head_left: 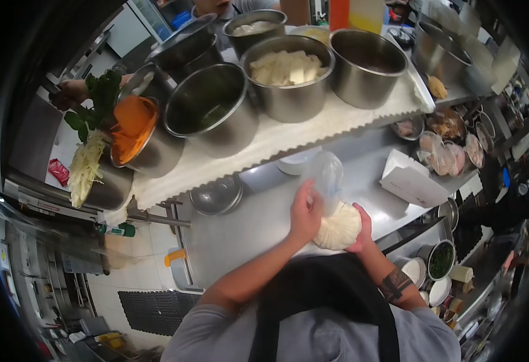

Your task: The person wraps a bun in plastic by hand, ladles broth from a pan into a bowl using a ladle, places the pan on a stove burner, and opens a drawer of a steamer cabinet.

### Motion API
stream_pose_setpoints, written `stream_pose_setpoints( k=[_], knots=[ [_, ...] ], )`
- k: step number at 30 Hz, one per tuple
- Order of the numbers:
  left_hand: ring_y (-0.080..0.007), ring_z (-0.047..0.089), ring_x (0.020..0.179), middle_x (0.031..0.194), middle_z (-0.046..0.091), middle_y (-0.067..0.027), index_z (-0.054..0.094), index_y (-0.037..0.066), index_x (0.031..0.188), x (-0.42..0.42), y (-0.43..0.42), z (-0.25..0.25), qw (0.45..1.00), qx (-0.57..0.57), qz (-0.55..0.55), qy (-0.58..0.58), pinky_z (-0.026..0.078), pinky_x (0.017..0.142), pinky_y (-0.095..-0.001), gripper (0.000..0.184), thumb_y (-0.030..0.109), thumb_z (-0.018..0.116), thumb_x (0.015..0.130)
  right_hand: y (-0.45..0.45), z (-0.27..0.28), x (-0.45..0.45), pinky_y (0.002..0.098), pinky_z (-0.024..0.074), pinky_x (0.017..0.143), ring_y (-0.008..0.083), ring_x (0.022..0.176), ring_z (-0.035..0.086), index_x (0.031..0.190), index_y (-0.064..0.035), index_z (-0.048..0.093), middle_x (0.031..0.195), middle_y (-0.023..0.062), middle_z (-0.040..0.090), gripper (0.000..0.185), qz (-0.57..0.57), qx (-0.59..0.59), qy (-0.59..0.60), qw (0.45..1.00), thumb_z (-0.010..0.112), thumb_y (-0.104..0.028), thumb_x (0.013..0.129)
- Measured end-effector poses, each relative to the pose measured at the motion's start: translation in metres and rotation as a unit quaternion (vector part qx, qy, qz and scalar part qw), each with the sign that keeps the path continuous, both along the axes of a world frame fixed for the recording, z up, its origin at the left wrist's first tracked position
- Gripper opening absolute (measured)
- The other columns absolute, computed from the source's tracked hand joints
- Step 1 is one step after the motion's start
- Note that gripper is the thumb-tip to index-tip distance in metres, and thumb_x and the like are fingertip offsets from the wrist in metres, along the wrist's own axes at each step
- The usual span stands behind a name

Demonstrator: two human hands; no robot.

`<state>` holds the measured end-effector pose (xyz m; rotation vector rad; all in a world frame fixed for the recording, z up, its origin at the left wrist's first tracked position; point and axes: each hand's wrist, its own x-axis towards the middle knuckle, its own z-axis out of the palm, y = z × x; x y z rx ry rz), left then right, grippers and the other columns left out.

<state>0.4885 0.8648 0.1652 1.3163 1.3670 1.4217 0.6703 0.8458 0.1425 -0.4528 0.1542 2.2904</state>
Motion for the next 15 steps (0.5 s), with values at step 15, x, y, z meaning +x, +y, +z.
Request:
stream_pose_setpoints(
  k=[15],
  knots=[
    [-0.0432, 0.060, 0.105, 0.125, 0.049, -0.0219, 0.053, -0.001, 0.134, -0.043, -0.025, -0.023, 0.933, -0.111, -0.106, 0.326, 0.052, 0.092, -0.0480, 0.054, -0.007, 0.058, 0.081, -0.026, -0.020, 0.015, 0.0613, 0.0363, 0.116, 0.0449, 0.136, 0.051, 0.148, -0.0024, 0.050, 0.150, 0.0223, 0.052, 0.068, 0.010, -0.028, 0.039, 0.999, 0.040, -0.051, 0.102]
  ],
)
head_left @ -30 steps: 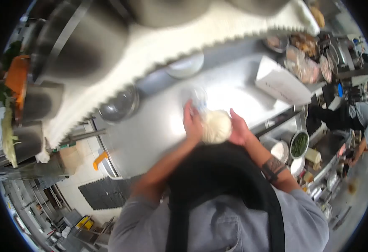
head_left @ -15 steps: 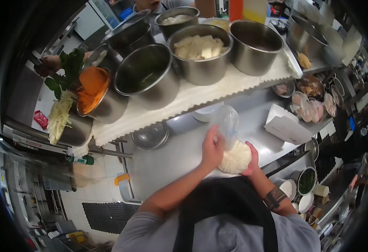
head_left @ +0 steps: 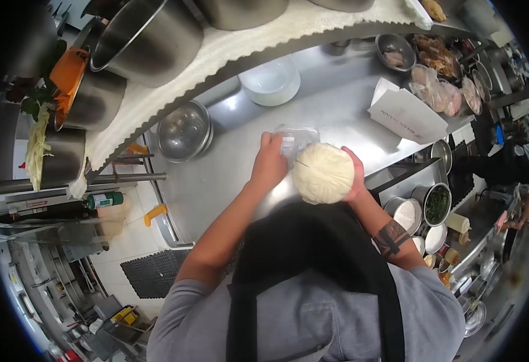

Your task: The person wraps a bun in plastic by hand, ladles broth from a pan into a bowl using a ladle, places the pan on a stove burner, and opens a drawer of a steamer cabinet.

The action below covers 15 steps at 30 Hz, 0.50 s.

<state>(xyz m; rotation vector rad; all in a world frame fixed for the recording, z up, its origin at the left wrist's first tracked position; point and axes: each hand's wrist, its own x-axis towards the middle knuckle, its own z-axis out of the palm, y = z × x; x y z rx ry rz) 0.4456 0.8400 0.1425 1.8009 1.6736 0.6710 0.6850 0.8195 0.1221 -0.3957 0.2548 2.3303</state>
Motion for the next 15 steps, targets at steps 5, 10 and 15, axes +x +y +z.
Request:
stream_pose_setpoints(
  k=[5, 10, 15],
  knots=[
    [-0.0409, 0.061, 0.106, 0.126, 0.048, -0.0198, 0.053, 0.002, 0.138, -0.002, -0.014, -0.006, 0.998, -0.007, -0.067, -0.021, 0.053, 0.092, -0.0459, 0.055, -0.004, 0.062, 0.084, 0.015, -0.027, -0.008, 0.0553, 0.0409, 0.114, 0.0422, 0.127, 0.059, 0.141, 0.0020, 0.055, 0.140, 0.0222, 0.060, 0.065, 0.043, -0.002, 0.045, 0.998, 0.042, -0.048, 0.102],
    [-0.0337, 0.058, 0.111, 0.127, 0.049, -0.0163, 0.053, 0.005, 0.144, -0.016, -0.018, -0.016, 0.991, -0.079, -0.106, -0.033, 0.051, 0.096, -0.0402, 0.059, -0.002, 0.062, 0.086, 0.026, -0.056, -0.007, 0.0559, 0.0420, 0.114, 0.0413, 0.125, 0.061, 0.138, 0.0013, 0.057, 0.136, 0.0219, 0.063, 0.061, 0.049, -0.001, 0.017, 0.999, 0.044, -0.045, 0.101],
    [-0.0325, 0.058, 0.112, 0.128, 0.049, -0.0163, 0.053, 0.008, 0.145, -0.020, -0.025, -0.024, 0.987, -0.120, -0.093, -0.059, 0.050, 0.097, -0.0391, 0.059, -0.002, 0.060, 0.087, 0.029, -0.075, -0.013, 0.0554, 0.0400, 0.115, 0.0408, 0.128, 0.058, 0.139, 0.0006, 0.057, 0.140, 0.0212, 0.061, 0.062, 0.101, -0.010, 0.005, 0.995, 0.042, -0.045, 0.100]
  ],
)
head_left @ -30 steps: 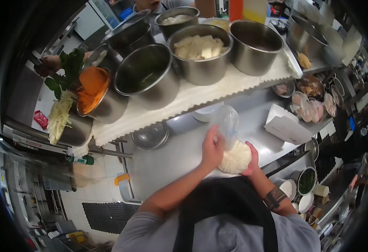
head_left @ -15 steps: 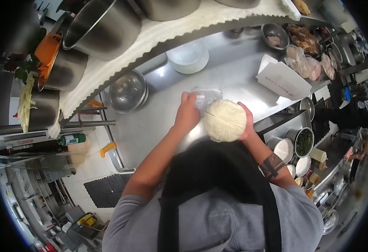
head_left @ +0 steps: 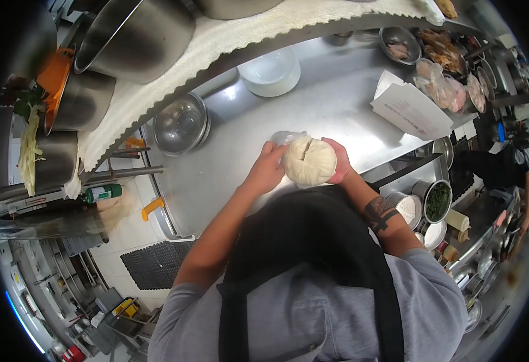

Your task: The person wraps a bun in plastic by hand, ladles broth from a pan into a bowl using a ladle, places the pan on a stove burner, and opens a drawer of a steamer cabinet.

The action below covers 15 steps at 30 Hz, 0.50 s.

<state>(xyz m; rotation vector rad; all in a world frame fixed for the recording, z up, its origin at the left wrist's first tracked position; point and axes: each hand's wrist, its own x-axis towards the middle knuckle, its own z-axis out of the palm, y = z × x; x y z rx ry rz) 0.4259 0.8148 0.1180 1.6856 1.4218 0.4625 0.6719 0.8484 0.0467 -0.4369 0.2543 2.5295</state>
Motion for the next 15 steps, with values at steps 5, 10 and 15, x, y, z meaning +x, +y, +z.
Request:
stream_pose_setpoints(
  k=[5, 10, 15],
  knots=[
    [-0.0358, 0.059, 0.114, 0.131, 0.050, -0.0182, 0.054, 0.008, 0.144, 0.001, -0.006, 0.022, 0.997, 0.043, -0.040, 0.050, 0.051, 0.096, -0.0403, 0.060, -0.001, 0.060, 0.086, 0.001, -0.002, -0.008, 0.0556, 0.0389, 0.116, 0.0414, 0.129, 0.058, 0.139, -0.0007, 0.057, 0.140, 0.0209, 0.060, 0.062, -0.011, -0.016, -0.001, 1.000, 0.042, -0.046, 0.100],
    [-0.0338, 0.063, 0.106, 0.125, 0.057, -0.0160, 0.060, 0.013, 0.139, -0.001, -0.010, 0.049, 0.969, 0.210, -0.080, 0.100, 0.054, 0.091, -0.0445, 0.053, 0.000, 0.058, 0.088, 0.010, 0.002, -0.019, 0.0558, 0.0396, 0.115, 0.0429, 0.128, 0.058, 0.139, -0.0015, 0.058, 0.139, 0.0216, 0.061, 0.062, -0.064, -0.021, 0.025, 0.997, 0.042, -0.047, 0.099],
    [-0.0350, 0.063, 0.096, 0.108, 0.063, -0.0149, 0.064, 0.005, 0.120, -0.001, -0.009, 0.062, 0.968, 0.249, 0.013, 0.017, 0.053, 0.085, -0.0435, 0.039, -0.001, 0.065, 0.082, 0.029, 0.032, -0.033, 0.0604, 0.0393, 0.114, 0.0449, 0.131, 0.054, 0.143, -0.0014, 0.055, 0.144, 0.0232, 0.056, 0.068, -0.125, 0.016, 0.083, 0.989, 0.042, -0.050, 0.097]
  ],
)
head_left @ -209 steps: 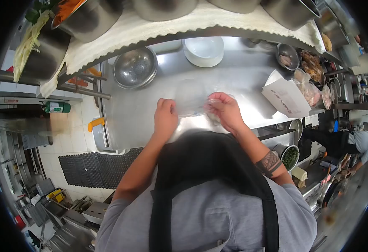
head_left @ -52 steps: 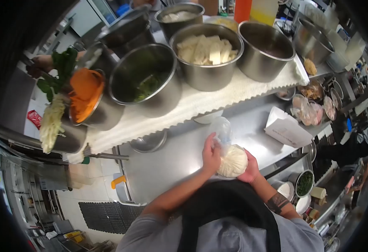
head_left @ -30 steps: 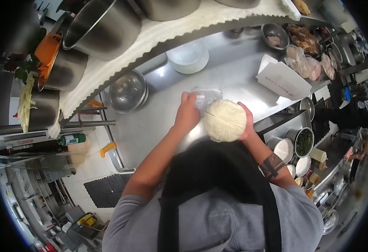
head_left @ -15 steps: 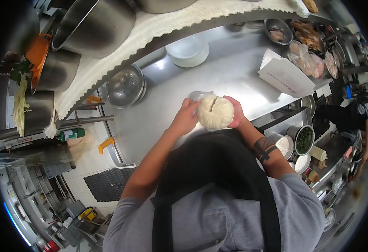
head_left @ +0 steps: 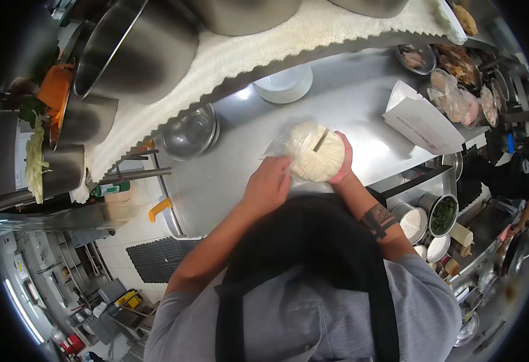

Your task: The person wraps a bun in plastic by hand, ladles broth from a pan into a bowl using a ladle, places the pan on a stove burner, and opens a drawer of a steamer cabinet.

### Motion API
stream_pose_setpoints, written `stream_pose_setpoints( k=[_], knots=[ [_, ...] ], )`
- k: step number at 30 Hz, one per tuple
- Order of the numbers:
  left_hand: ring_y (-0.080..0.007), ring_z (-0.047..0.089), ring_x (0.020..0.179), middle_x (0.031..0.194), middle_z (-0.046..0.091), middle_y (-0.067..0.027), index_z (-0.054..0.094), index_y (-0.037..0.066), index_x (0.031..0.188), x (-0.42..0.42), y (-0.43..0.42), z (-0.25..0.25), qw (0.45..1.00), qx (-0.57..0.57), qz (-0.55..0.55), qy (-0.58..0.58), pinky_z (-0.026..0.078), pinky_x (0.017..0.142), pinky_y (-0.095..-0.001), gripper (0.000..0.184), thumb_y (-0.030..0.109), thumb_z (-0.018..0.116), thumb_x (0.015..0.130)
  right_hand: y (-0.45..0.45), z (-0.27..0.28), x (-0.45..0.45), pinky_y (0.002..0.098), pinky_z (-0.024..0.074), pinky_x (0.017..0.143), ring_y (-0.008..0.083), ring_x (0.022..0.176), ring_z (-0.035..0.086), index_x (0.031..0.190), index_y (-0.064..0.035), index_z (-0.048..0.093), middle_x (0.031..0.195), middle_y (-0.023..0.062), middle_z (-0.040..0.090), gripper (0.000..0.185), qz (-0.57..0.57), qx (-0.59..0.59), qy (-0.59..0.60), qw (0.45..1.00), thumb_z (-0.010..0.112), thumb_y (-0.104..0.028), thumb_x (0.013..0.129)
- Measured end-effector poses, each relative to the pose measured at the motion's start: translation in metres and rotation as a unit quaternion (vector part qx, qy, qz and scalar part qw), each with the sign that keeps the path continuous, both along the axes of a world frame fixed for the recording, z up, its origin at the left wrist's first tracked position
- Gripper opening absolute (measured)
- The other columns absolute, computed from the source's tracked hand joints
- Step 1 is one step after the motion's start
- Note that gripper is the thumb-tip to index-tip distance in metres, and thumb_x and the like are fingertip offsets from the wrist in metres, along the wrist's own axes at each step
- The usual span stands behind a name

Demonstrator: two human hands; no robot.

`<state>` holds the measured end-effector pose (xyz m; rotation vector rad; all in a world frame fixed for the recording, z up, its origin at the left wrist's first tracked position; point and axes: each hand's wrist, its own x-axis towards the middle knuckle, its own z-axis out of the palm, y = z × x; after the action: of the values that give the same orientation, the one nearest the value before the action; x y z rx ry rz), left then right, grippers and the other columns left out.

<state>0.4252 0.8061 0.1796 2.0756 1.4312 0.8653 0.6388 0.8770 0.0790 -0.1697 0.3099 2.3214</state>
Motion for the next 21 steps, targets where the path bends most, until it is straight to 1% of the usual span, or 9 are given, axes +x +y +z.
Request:
stream_pose_setpoints(
  k=[2, 4, 11, 14, 16, 17, 19, 20, 21],
  knots=[
    [-0.0353, 0.063, 0.093, 0.104, 0.064, -0.0146, 0.064, 0.004, 0.114, 0.002, 0.003, 0.010, 0.999, -0.037, 0.026, -0.026, 0.053, 0.083, -0.0433, 0.034, -0.001, 0.067, 0.080, 0.007, 0.013, -0.005, 0.0610, 0.0388, 0.114, 0.0452, 0.132, 0.054, 0.144, -0.0015, 0.053, 0.146, 0.0232, 0.055, 0.070, -0.001, 0.006, 0.010, 1.000, 0.042, -0.051, 0.097],
    [-0.0331, 0.061, 0.090, 0.096, 0.064, -0.0122, 0.063, 0.004, 0.104, 0.006, 0.007, 0.020, 0.998, 0.054, 0.011, -0.023, 0.051, 0.078, -0.0399, 0.027, -0.003, 0.069, 0.078, 0.014, 0.023, -0.007, 0.0616, 0.0383, 0.114, 0.0455, 0.133, 0.053, 0.146, -0.0016, 0.052, 0.147, 0.0233, 0.053, 0.071, -0.004, 0.013, 0.017, 1.000, 0.042, -0.052, 0.096],
    [-0.0328, 0.059, 0.088, 0.094, 0.063, -0.0108, 0.063, 0.005, 0.096, 0.015, -0.005, 0.044, 0.994, 0.087, 0.071, 0.000, 0.049, 0.081, -0.0407, 0.023, -0.003, 0.071, 0.076, 0.018, 0.040, -0.008, 0.0618, 0.0371, 0.115, 0.0450, 0.135, 0.051, 0.148, -0.0027, 0.050, 0.148, 0.0229, 0.052, 0.072, -0.007, 0.056, 0.045, 0.997, 0.041, -0.052, 0.096],
    [-0.0297, 0.061, 0.087, 0.094, 0.063, -0.0108, 0.063, 0.004, 0.094, 0.017, -0.010, 0.049, 0.990, 0.111, 0.084, -0.012, 0.051, 0.079, -0.0379, 0.022, -0.004, 0.072, 0.075, 0.014, 0.045, -0.013, 0.0617, 0.0375, 0.115, 0.0444, 0.135, 0.051, 0.147, -0.0039, 0.051, 0.148, 0.0218, 0.053, 0.071, -0.012, 0.064, 0.057, 0.996, 0.041, -0.051, 0.096],
    [-0.0224, 0.064, 0.085, 0.096, 0.064, -0.0099, 0.064, 0.002, 0.097, 0.018, -0.018, 0.045, 0.988, -0.031, 0.096, -0.118, 0.052, 0.078, -0.0328, 0.021, -0.004, 0.073, 0.079, 0.012, 0.049, -0.015, 0.0617, 0.0376, 0.114, 0.0441, 0.134, 0.052, 0.147, -0.0044, 0.051, 0.148, 0.0212, 0.054, 0.070, -0.014, 0.064, 0.060, 0.996, 0.041, -0.051, 0.096],
    [-0.0224, 0.064, 0.085, 0.096, 0.064, -0.0099, 0.064, 0.002, 0.097, 0.018, -0.021, 0.043, 0.988, -0.030, 0.097, -0.118, 0.052, 0.078, -0.0328, 0.021, -0.004, 0.073, 0.079, 0.012, 0.051, -0.016, 0.0620, 0.0379, 0.114, 0.0438, 0.134, 0.052, 0.146, -0.0046, 0.052, 0.147, 0.0207, 0.054, 0.069, -0.018, 0.068, 0.059, 0.996, 0.041, -0.050, 0.096],
    [-0.0167, 0.068, 0.084, 0.106, 0.068, -0.0106, 0.067, 0.001, 0.107, 0.017, -0.026, 0.039, 0.973, -0.116, 0.069, -0.184, 0.054, 0.077, -0.0288, 0.024, -0.004, 0.072, 0.084, 0.011, 0.055, -0.016, 0.0622, 0.0382, 0.114, 0.0435, 0.133, 0.053, 0.146, -0.0047, 0.053, 0.147, 0.0202, 0.055, 0.068, -0.023, 0.073, 0.057, 0.995, 0.041, -0.050, 0.096],
    [-0.0167, 0.068, 0.084, 0.106, 0.068, -0.0106, 0.067, 0.001, 0.107, 0.017, -0.028, 0.043, 0.974, -0.115, 0.068, -0.185, 0.054, 0.077, -0.0288, 0.024, -0.004, 0.072, 0.084, 0.012, 0.057, -0.015, 0.0622, 0.0386, 0.113, 0.0434, 0.133, 0.053, 0.146, -0.0047, 0.053, 0.146, 0.0202, 0.056, 0.068, -0.028, 0.074, 0.055, 0.995, 0.041, -0.049, 0.096],
    [-0.0164, 0.069, 0.083, 0.111, 0.069, -0.0113, 0.068, 0.001, 0.111, 0.015, -0.032, 0.048, 0.966, -0.166, 0.035, -0.193, 0.054, 0.077, -0.0285, 0.026, -0.004, 0.070, 0.086, 0.013, 0.060, -0.013, 0.0623, 0.0390, 0.113, 0.0433, 0.132, 0.054, 0.145, -0.0046, 0.053, 0.145, 0.0202, 0.056, 0.067, -0.034, 0.076, 0.053, 0.995, 0.041, -0.049, 0.096]
  ],
)
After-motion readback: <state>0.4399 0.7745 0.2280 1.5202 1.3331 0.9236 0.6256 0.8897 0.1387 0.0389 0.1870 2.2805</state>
